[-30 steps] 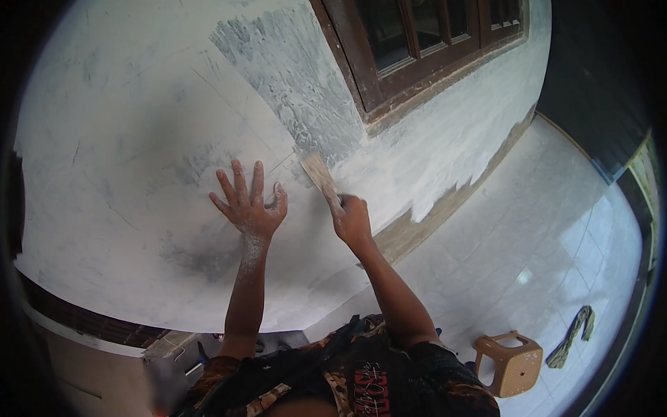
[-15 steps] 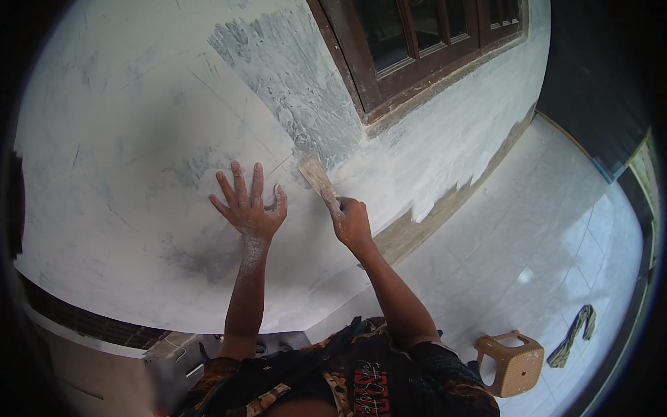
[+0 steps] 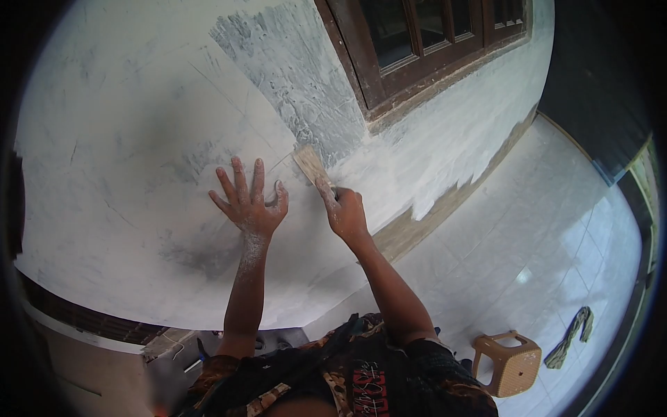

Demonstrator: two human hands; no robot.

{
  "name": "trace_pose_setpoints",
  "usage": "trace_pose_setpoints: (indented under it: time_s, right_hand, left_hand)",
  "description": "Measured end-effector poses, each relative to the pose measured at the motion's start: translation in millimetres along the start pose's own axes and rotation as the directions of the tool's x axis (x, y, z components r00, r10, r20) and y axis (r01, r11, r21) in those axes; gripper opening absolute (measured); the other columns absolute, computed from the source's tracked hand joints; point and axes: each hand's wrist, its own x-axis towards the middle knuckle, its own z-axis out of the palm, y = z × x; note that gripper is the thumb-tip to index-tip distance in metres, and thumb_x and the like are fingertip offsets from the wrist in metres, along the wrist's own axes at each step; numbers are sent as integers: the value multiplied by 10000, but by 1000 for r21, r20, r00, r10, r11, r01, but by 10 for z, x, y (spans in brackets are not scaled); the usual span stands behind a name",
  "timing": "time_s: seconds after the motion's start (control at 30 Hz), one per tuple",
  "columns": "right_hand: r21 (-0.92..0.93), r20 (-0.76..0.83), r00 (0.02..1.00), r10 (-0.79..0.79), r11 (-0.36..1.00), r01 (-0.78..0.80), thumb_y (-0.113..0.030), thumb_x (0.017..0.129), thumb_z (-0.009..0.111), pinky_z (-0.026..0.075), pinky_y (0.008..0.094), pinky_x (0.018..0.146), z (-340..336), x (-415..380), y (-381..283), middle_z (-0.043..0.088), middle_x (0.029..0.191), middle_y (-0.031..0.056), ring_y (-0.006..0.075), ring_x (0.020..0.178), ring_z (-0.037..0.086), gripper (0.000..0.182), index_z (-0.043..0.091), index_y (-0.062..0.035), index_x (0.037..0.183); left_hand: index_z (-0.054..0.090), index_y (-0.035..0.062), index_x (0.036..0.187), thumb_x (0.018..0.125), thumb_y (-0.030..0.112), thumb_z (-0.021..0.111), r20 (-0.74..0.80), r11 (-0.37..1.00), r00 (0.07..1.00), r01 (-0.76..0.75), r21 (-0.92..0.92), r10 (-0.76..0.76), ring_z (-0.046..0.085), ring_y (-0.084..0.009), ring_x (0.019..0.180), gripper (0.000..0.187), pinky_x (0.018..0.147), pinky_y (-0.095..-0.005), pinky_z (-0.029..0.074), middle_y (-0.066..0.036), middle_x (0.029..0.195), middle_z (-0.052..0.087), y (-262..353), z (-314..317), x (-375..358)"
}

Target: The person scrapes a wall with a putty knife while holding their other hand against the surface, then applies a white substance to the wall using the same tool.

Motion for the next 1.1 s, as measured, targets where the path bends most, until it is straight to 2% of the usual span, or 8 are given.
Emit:
trace_pose_setpoints:
  time_s: [0.27,0.33,0.57,0.63,0.83,0.97,1.03,1.1]
  right_hand:
    - [-20,5,997,83,996,-83,-559,939,539,379,348,496,2,-91,29,428,468,69,128,497,414,707,509,42,567]
    - [22,17,1000,4,1000,-5,-520,955,533,380,435,523,-23,-5,-178,433,511,231,254,480,374,692,540,95,637]
    - [-22,18,997,81,996,-81,-508,964,526,366,432,514,-10,-125,92,408,511,225,255,477,364,685,529,95,640]
    - [-1,-8,1000,-26,1000,26,-545,947,539,369,369,483,-6,-59,-61,436,469,71,136,484,418,693,531,38,572]
    - [-34,6,998,64,997,-64,-538,950,539,358,368,480,4,-148,152,432,469,64,135,487,398,689,521,35,568]
    - [-35,-26,998,-54,998,53,-534,950,540,364,369,488,15,-55,-38,439,472,60,132,496,392,686,532,38,572]
    - [32,4,999,-39,999,39,-489,959,540,369,442,507,14,-20,-121,435,519,250,313,469,353,682,533,105,623]
    - [13,2,1000,8,1000,-8,-486,961,539,369,441,506,5,-115,5,434,517,250,308,468,350,681,535,106,624]
  left_hand:
    - [611,203,1312,771,395,655,0,1000,1000,12,-15,-12,181,-404,1463,575,1142,-643,9,-129,1540,351,-5,9,6]
    - [608,206,1315,772,397,654,0,1000,1000,7,-14,-7,183,-403,1463,577,1142,-642,9,-129,1540,351,-4,3,-2]
    - [590,219,1333,779,398,649,-8,1000,1000,13,-6,-13,192,-401,1461,586,1140,-648,28,-126,1541,350,3,7,8]
    - [591,219,1332,778,398,649,5,1000,1000,11,-9,-11,193,-400,1461,585,1139,-649,32,-126,1541,350,5,-6,-8]
    - [594,217,1329,778,403,650,-5,1000,1000,5,-2,-5,194,-401,1460,585,1137,-651,32,-128,1542,347,-12,8,-13]
    - [597,214,1326,778,401,647,2,1000,1000,6,-5,-6,192,-401,1460,581,1138,-649,27,-128,1542,347,-7,4,-2]
    - [598,212,1325,778,401,647,-7,1000,1000,-1,-3,0,192,-401,1460,581,1138,-649,25,-128,1542,347,-13,4,-17]
    - [598,210,1324,777,400,647,-28,1000,1000,1,-6,-1,192,-401,1461,581,1138,-648,23,-128,1542,347,-11,22,4]
